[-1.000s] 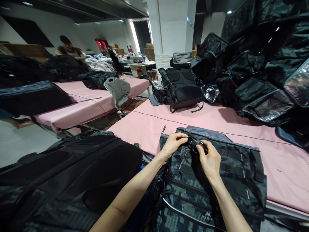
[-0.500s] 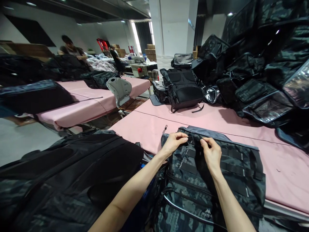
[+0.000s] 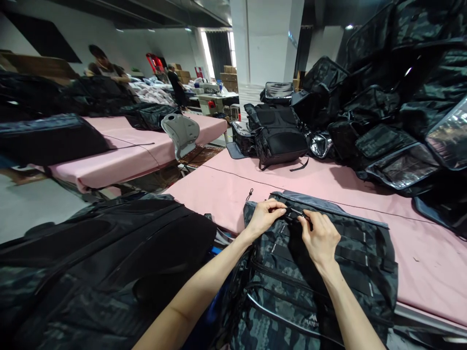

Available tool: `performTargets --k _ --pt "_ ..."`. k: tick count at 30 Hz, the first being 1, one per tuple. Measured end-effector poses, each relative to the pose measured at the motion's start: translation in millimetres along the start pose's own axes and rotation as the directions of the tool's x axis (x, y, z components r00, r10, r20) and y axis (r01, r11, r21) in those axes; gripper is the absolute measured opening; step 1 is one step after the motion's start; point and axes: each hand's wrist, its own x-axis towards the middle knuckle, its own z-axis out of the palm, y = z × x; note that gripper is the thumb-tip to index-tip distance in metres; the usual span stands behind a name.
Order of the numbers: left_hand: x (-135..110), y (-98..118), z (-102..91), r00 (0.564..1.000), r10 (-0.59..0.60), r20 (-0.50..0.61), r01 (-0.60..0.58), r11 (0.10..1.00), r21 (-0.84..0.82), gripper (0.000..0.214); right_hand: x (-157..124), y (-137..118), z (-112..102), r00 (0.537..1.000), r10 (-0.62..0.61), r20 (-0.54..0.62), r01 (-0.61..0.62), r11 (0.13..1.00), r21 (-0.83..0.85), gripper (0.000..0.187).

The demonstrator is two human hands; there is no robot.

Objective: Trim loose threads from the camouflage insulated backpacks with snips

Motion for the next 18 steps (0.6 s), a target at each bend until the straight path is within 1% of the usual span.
performTargets --k 3,5,9,12,18 --pt "-0.6 1.1 -0.2 0.998 0.055 -0.011 -0.055 0.998 0.018 0.015 -0.2 1.5 -0.9 0.999 -0.034 0.003 0.034 0.999 -0.026 0.024" --pt "-0.5 1.7 -0.6 0.998 0.069 0.0 -0.069 0.997 0.02 0.015 -1.2 1.9 -0.6 1.0 -0.019 0.003 0.019 1.0 -0.015 0.025" --pt "0.5 2.1 -1.4 0.999 0.035 0.034 -0.036 0.999 0.023 0.015 -3.7 2.3 0.7 1.0 0.026 0.011 -0.026 1.0 0.004 0.026" --pt "1.0 3.0 -1.5 0.999 0.005 0.05 -0.006 1.0 0.02 0.016 -3.5 2.9 -0.3 0.999 0.034 0.002 -0.034 0.999 0.016 0.026" --pt "0.1 4.3 -0.2 0.999 0.002 0.036 -0.002 1.0 0.01 0.014 -0.1 1.8 -3.9 1.0 -0.02 -0.007 0.02 0.999 -0.044 0.024"
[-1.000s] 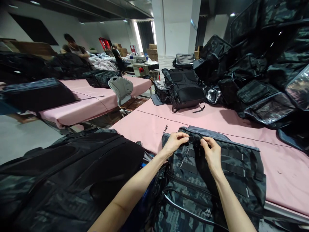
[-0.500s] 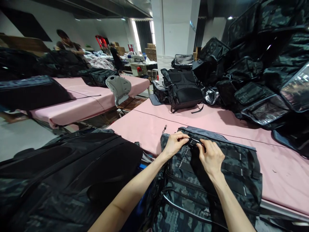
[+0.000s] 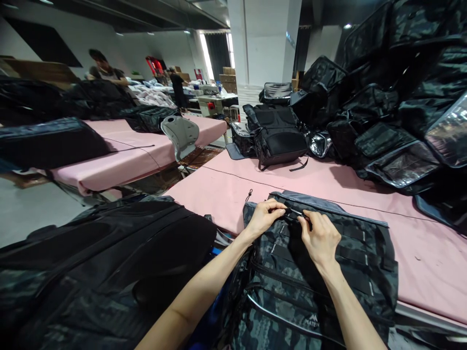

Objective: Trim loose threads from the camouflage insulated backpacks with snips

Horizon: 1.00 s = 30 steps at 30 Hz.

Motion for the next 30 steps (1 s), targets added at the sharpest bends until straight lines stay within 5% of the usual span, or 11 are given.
performTargets --k 6,11,13,15,17,19,23,25,28,30 --pt "0.0 -0.7 1.1 1.0 0.0 0.007 0.0 1.0 0.003 0.014 -2.6 1.0 1.9 1.0 0.024 0.004 -0.024 0.999 0.028 0.026" --pt "1.9 0.7 -3.6 0.998 -0.024 0.053 0.023 1.0 0.019 0.015 -3.2 0.4 7.5 0.939 0.284 0.196 -0.326 0.915 0.237 0.026" --pt "2.6 0.1 -5.3 0.996 -0.027 0.082 0.026 1.0 0.017 0.015 0.9 -0.8 9.1 0.869 0.384 0.312 -0.488 0.767 0.416 0.025" --pt "2.5 -1.4 -5.8 0.994 -0.034 0.104 0.035 0.999 -0.01 0.013 7.5 -0.8 8.7 0.797 0.425 0.429 -0.602 0.492 0.629 0.03" --pt "1.7 -3.3 -5.8 0.994 -0.071 0.088 0.081 0.99 -0.116 0.013 14.5 1.1 6.6 0.744 0.427 0.514 -0.629 0.188 0.754 0.033" --pt "0.8 -5.1 -6.0 0.988 -0.139 0.064 0.151 0.95 -0.274 0.016 18.9 3.8 4.6 0.71 0.454 0.539 -0.626 0.056 0.778 0.036" --pt "0.2 -7.4 -6.2 0.969 -0.231 0.091 0.248 0.862 -0.441 0.023 18.1 2.0 8.5 0.671 0.557 0.489 -0.661 0.151 0.735 0.045" --pt "0.3 -7.8 -5.4 0.968 -0.235 0.093 0.251 0.86 -0.444 0.023 17.3 -4.4 14.1 0.69 0.568 0.448 -0.646 0.206 0.735 0.044" --pt "0.3 -7.3 -5.4 0.985 -0.157 0.073 0.173 0.913 -0.368 0.018 20.0 -15.0 21.5 0.717 0.491 0.496 -0.644 0.193 0.74 0.034" --pt "0.0 -7.3 -8.5 0.999 -0.03 0.035 0.038 0.963 -0.265 0.013 22.4 -18.9 23.6 0.694 0.429 0.578 -0.681 0.132 0.72 0.032"
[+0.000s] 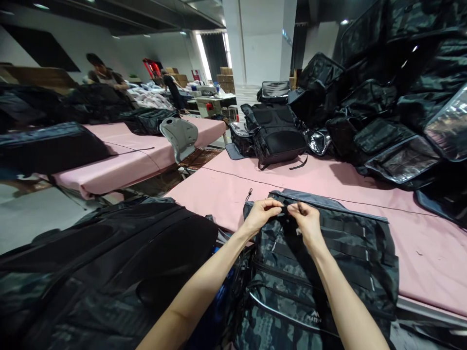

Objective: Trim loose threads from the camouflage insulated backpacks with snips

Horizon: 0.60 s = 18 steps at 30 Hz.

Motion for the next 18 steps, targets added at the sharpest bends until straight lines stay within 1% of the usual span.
performTargets --k 1,2,3,4,5,7,8,9,10,11,13,15,16,18 --pt "-0.5 0.0 -2.7 0.996 0.087 0.0 -0.087 0.993 0.081 0.012 0.3 -0.2 0.9 0.999 0.036 0.033 -0.036 0.999 0.015 0.035" --pt "-1.3 -0.7 -6.1 0.983 0.183 0.0 -0.18 0.967 0.18 0.01 0.2 0.0 1.1 0.996 0.07 0.059 -0.071 0.997 0.019 0.037" --pt "-2.6 -2.3 -10.0 0.959 0.283 0.012 -0.273 0.914 0.3 0.01 0.0 0.7 0.8 0.992 0.104 0.078 -0.105 0.995 0.005 0.039" --pt "-4.5 -4.9 -14.2 0.926 0.375 0.04 -0.355 0.829 0.432 0.01 -0.4 2.1 0.4 0.985 0.142 0.096 -0.14 0.99 -0.032 0.042" --pt "-7.0 -8.7 -18.2 0.889 0.451 0.082 -0.416 0.719 0.557 0.013 -0.8 4.0 0.2 0.98 0.167 0.111 -0.158 0.983 -0.091 0.044" --pt "-13.8 -18.7 -25.0 0.826 0.533 0.182 -0.476 0.488 0.732 0.02 -0.8 9.3 1.1 0.978 0.159 0.133 -0.127 0.967 -0.22 0.047" --pt "-17.9 -24.3 -27.5 0.809 0.543 0.227 -0.486 0.4 0.777 0.023 -0.3 12.5 2.1 0.981 0.127 0.144 -0.086 0.96 -0.266 0.047" --pt "-22.1 -29.8 -29.5 0.801 0.54 0.259 -0.49 0.342 0.802 0.026 0.5 16.0 3.5 0.984 0.092 0.155 -0.043 0.955 -0.294 0.046" --pt "-26.4 -34.8 -31.1 0.802 0.531 0.273 -0.487 0.315 0.815 0.028 1.4 19.7 4.8 0.984 0.063 0.164 -0.01 0.951 -0.308 0.046" --pt "-30.8 -38.9 -32.5 0.808 0.523 0.272 -0.479 0.313 0.82 0.029 2.3 23.4 6.1 0.985 0.047 0.168 0.008 0.949 -0.315 0.046" --pt "-40.5 -44.5 -35.4 0.835 0.499 0.232 -0.444 0.361 0.82 0.032 3.8 30.6 7.1 0.984 0.038 0.172 0.023 0.941 -0.338 0.048" --pt "-53.7 -48.3 -39.7 0.877 0.454 0.155 -0.381 0.461 0.802 0.036 5.3 35.5 5.3 0.984 0.025 0.176 0.044 0.925 -0.376 0.049" --pt "-62.9 -50.9 -42.4 0.903 0.418 0.1 -0.33 0.527 0.783 0.038 6.9 36.1 3.4 0.984 0.016 0.175 0.057 0.915 -0.4 0.048" --pt "-87.7 -59.8 -48.8 0.955 0.293 -0.043 -0.171 0.664 0.728 0.039 14.2 32.3 -1.7 0.987 -0.015 0.158 0.086 0.889 -0.449 0.047"
